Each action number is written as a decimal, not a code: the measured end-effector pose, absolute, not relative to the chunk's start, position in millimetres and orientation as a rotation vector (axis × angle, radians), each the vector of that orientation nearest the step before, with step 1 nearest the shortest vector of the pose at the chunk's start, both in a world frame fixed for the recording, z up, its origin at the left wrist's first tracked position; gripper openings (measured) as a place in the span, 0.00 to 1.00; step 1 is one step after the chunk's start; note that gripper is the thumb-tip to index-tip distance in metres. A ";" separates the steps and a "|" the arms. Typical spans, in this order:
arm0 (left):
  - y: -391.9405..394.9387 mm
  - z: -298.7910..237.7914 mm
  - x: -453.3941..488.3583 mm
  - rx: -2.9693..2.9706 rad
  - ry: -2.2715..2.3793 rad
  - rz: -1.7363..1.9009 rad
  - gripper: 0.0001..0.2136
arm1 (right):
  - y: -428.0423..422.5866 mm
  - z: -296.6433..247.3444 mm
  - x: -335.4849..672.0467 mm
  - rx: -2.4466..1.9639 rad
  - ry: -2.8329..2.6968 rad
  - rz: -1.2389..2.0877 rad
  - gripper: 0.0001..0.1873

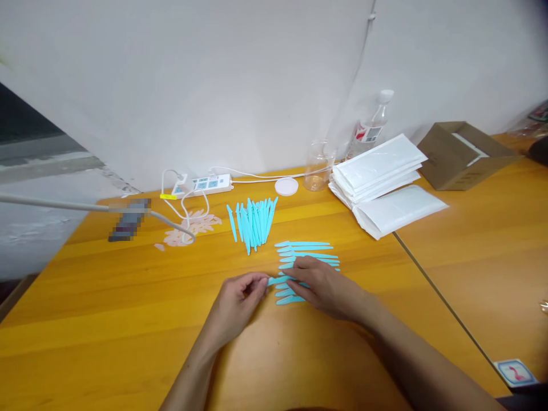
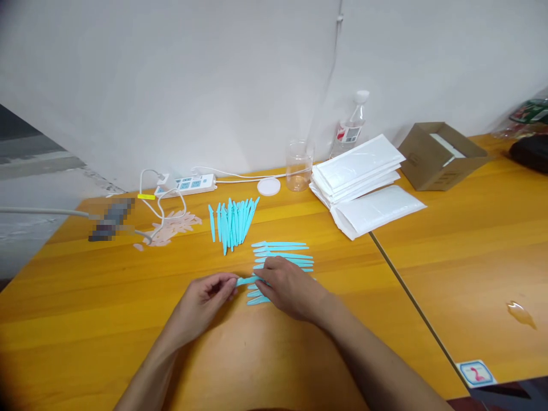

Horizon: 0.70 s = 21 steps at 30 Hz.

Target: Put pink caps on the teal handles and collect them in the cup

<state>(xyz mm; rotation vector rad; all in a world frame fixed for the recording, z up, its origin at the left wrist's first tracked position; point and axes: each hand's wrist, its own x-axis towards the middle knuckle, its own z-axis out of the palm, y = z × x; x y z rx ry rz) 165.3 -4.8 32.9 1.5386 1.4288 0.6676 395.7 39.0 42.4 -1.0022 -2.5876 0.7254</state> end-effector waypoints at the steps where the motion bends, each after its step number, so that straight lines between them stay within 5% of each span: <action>1: -9.6 33.8 170.9 1.560 1.427 0.644 0.14 | 40.2 48.0 402.2 -0.989 -2.611 0.788 0.11; 6: -42.0 27.4 196.4 1.777 1.456 0.631 0.10 | 50.8 62.8 431.3 -1.113 -2.523 0.816 0.19; 21: -55.5 6.4 208.4 2.361 1.507 0.779 0.09 | 63.2 48.8 436.0 -1.347 -2.307 0.628 0.14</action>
